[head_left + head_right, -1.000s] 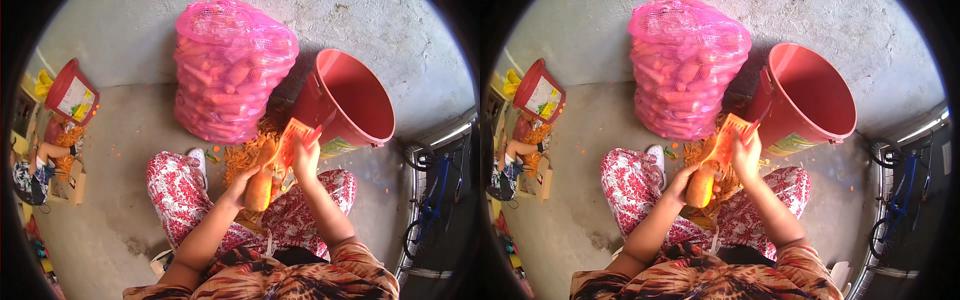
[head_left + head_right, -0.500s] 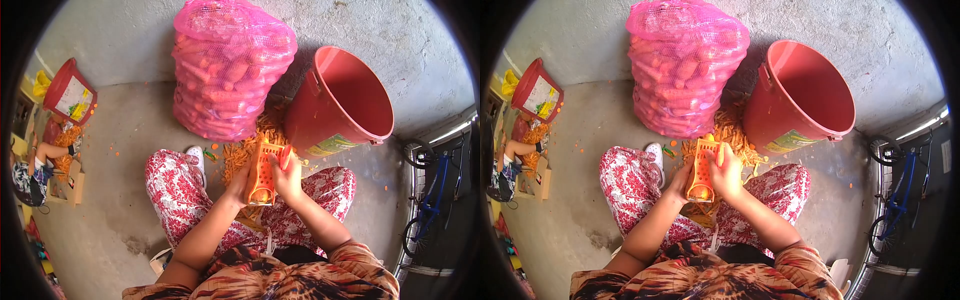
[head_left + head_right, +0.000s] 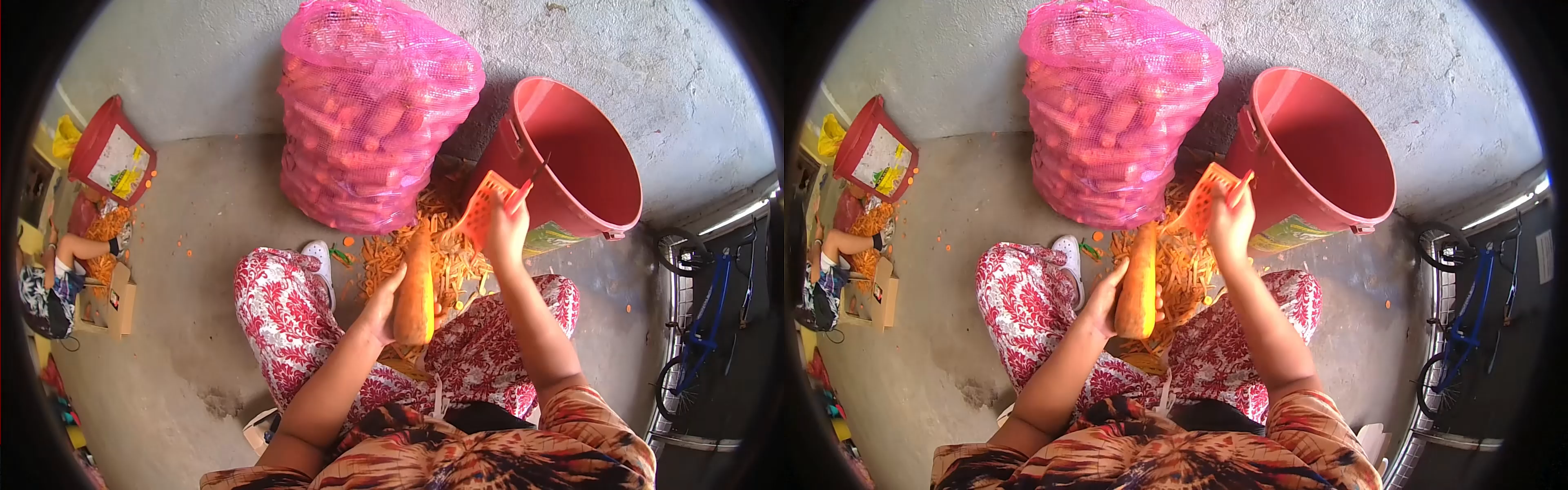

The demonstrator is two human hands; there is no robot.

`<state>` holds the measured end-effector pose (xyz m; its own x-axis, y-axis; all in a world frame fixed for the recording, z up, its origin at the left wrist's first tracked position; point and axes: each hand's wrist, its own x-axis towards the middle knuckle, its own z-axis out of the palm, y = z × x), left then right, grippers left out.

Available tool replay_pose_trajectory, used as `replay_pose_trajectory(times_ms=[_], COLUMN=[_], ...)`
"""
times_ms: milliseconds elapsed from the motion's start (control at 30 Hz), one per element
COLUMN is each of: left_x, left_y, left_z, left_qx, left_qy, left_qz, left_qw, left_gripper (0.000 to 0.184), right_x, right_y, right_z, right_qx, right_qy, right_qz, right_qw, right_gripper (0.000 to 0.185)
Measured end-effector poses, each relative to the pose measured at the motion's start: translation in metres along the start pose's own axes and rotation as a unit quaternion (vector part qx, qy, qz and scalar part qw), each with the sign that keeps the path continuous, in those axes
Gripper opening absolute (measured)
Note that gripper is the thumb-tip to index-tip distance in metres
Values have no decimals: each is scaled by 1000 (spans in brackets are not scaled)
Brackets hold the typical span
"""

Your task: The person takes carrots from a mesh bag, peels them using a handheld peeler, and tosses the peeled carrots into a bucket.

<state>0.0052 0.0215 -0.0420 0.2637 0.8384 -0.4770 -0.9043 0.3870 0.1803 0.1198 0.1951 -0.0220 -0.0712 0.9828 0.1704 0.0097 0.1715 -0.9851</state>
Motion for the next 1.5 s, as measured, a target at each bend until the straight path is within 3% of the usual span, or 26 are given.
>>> replay_pose_trajectory(times_ms=[67, 133, 233, 367, 467, 567, 633, 700, 767, 833, 933, 1033, 1167, 1200, 1300, 1500], left_x=[12, 10, 5, 12, 8, 2, 1, 1, 2, 1, 4, 7, 11, 11, 7, 14], left_y=[2, 5, 8, 4, 0, 4, -2, -19, -23, -20, -11, 2, 6, 7, 4, -5], left_z=[-14, -3, 21, 2, 11, 8, -8, 2, -1, 4, -3, 0, 3, 7, 5, 0], left_qx=[3, -35, -74, -56, -29, 20, 120, 88, 109, 117, 45, -4, -23, -35, -54, -25], left_qy=[-44, -143, -61, -161, -11, -78, -119, 22, -2, -9, -34, 36, 0, 12, 15, 63], left_qz=[34, 78, 104, 94, 95, 79, 54, 7, -44, -27, -4, 36, 80, 94, 109, 115], left_qw=[998, 986, 990, 981, 995, 994, 984, 996, 993, 993, 998, 999, 997, 995, 992, 991], left_gripper=[50, 47, 42, 41, 52, 54, 54, 53, 53, 53, 53, 52, 47, 46, 41, 43], right_x=[-38, -64, -86, -89, -93, -88, -60, -21, 12, 32, 17, -28, -73, -80, -86, -93], right_y=[-33, -44, -41, -38, -33, -28, -20, -6, 12, 20, 8, -44, -40, -39, -26, -35], right_z=[8, 13, 20, 22, 23, 19, 18, 16, 13, 7, 2, 12, 12, 16, 18, 17], right_qx=[31, 20, -14, -47, -84, -127, -137, -199, -270, -225, -81, 48, -26, -52, -30, -121], right_qy=[-71, -134, -167, -173, -170, -144, -68, -23, 49, 97, 26, -38, -154, -142, -157, -169], right_qz=[86, 55, -10, -41, -66, -110, -140, -118, -131, -122, -61, 48, 44, -21, -8, -52], right_qw=[993, 989, 986, 983, 980, 975, 978, 973, 953, 962, 995, 997, 987, 988, 987, 977], right_gripper=[6, 7, 8, 8, 9, 8, 12, 14, 16, 15, 11, 11, 11, 11, 9, 6])
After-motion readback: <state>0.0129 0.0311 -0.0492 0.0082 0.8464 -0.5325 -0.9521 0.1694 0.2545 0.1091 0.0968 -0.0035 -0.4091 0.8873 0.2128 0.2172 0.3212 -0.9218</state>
